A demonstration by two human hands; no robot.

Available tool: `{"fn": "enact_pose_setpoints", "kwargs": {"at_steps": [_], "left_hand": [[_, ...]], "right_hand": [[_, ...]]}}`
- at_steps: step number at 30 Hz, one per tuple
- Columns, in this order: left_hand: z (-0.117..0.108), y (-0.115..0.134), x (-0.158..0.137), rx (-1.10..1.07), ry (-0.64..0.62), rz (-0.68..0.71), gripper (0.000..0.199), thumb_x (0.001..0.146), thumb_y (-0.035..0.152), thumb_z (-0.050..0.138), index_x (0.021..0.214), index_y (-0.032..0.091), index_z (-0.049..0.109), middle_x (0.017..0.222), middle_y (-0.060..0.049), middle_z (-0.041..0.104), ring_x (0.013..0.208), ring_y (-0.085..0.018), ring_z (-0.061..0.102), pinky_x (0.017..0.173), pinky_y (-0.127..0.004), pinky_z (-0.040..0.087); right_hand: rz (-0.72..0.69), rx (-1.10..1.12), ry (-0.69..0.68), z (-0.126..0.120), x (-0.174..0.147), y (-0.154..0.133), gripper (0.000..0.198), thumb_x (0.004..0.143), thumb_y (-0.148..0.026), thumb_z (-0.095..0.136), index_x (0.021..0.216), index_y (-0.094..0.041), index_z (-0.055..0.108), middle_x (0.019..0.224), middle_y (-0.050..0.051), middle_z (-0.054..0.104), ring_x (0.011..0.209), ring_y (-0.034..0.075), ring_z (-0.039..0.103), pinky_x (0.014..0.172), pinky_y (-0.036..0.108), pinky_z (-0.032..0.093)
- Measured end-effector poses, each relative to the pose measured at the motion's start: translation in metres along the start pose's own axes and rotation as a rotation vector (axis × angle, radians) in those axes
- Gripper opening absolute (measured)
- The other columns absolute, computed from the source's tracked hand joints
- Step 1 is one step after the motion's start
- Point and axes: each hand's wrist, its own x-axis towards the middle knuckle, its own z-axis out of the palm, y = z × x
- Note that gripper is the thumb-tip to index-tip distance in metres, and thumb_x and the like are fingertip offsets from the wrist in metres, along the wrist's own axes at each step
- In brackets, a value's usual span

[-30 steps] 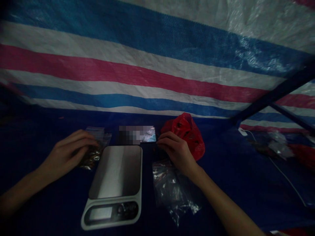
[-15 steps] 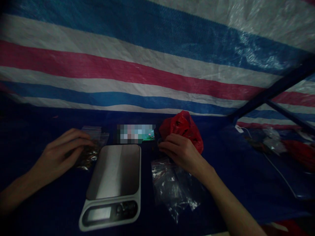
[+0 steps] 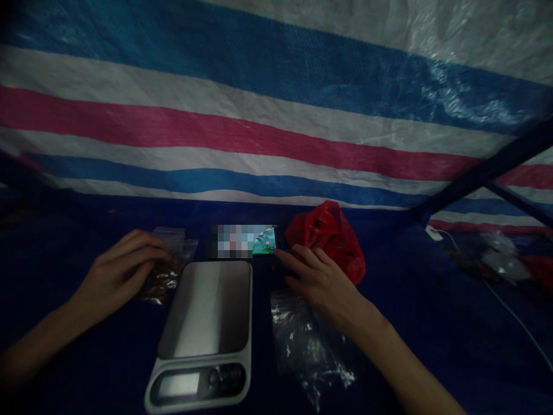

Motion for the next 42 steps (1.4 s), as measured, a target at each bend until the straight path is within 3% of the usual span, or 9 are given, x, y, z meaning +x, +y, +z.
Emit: {"fn": "enact_pose_setpoints", "kwargs": {"at_steps": [4,7,14,19,23,27,33,39,42], "left_hand": [[0.002,-0.002,0.000,-0.005,0.005,-0.006,0.026,0.096,0.011,0.050,0.097,0.022,0.074,0.099,-0.005,0.071,0.095,-0.022,0.065,0.085,-0.038,0.053],[0.002,-0.003,-0.001,-0.001,0.000,0.001,0.026,0.095,0.010,0.051,0.098,0.023,0.073,0.100,-0.005,0.071,0.097,-0.022,0.065,0.087,-0.039,0.053],[0.000,0.000,0.002,0.004,0.023,0.047,0.026,0.095,0.008,0.052,0.099,0.022,0.073,0.099,-0.004,0.071,0.095,-0.021,0.065,0.085,-0.037,0.053],[0.001,0.000,0.001,0.007,0.020,0.030,0.025,0.095,0.010,0.051,0.097,0.022,0.073,0.099,-0.005,0.071,0.095,-0.021,0.066,0.086,-0.038,0.053],[-0.001,0.002,0.002,0.018,0.039,0.055,0.026,0.096,0.009,0.050,0.096,0.021,0.073,0.098,-0.005,0.071,0.092,-0.020,0.065,0.083,-0.036,0.053],[-0.002,0.003,0.004,0.023,0.072,0.100,0.026,0.096,0.007,0.049,0.096,0.021,0.072,0.097,-0.004,0.071,0.091,-0.019,0.064,0.082,-0.035,0.052],[-0.003,0.004,0.005,0.035,0.065,0.117,0.025,0.097,0.006,0.049,0.093,0.020,0.069,0.097,-0.004,0.069,0.091,-0.019,0.062,0.083,-0.034,0.049],[-0.003,0.006,0.005,0.013,0.055,0.121,0.024,0.098,0.006,0.049,0.090,0.019,0.068,0.096,-0.004,0.068,0.090,-0.018,0.062,0.083,-0.035,0.048],[-0.002,0.005,0.005,0.008,0.049,0.110,0.024,0.097,0.006,0.049,0.090,0.019,0.069,0.096,-0.004,0.068,0.090,-0.019,0.062,0.082,-0.034,0.048]], "right_hand": [[-0.002,0.028,-0.014,0.005,0.001,0.000,0.011,0.087,-0.019,0.079,0.098,-0.023,0.078,0.158,0.006,0.054,0.129,0.036,0.054,0.094,0.052,0.055],[0.009,0.051,0.020,0.003,0.002,-0.001,0.017,0.090,-0.016,0.076,0.105,-0.023,0.077,0.157,0.007,0.055,0.131,0.035,0.053,0.096,0.052,0.054],[0.209,0.041,0.399,-0.006,0.000,0.010,0.018,0.096,-0.014,0.067,0.109,-0.023,0.076,0.134,0.013,0.068,0.121,0.032,0.057,0.092,0.048,0.053],[0.221,0.124,0.375,0.004,0.005,0.015,0.018,0.098,-0.015,0.065,0.109,-0.024,0.077,0.127,0.012,0.070,0.114,0.030,0.062,0.090,0.047,0.055],[0.217,0.157,0.367,0.012,0.014,0.002,0.021,0.100,-0.016,0.062,0.113,-0.024,0.076,0.125,0.011,0.070,0.113,0.027,0.062,0.091,0.045,0.055],[0.197,0.088,0.320,0.021,0.023,-0.015,0.017,0.100,-0.021,0.064,0.113,-0.020,0.075,0.127,0.012,0.070,0.117,0.029,0.061,0.092,0.046,0.055],[0.082,-0.019,0.266,0.031,0.026,-0.023,0.018,0.098,-0.014,0.064,0.113,-0.015,0.074,0.131,0.013,0.069,0.125,0.031,0.056,0.102,0.048,0.052],[0.073,-0.019,0.229,0.033,0.028,-0.029,0.012,0.097,-0.016,0.066,0.106,-0.015,0.074,0.128,0.012,0.070,0.123,0.029,0.056,0.104,0.046,0.049],[0.073,-0.035,0.258,0.031,0.029,-0.030,0.017,0.098,-0.014,0.063,0.112,-0.014,0.074,0.126,0.012,0.071,0.122,0.028,0.056,0.104,0.045,0.049]]}}
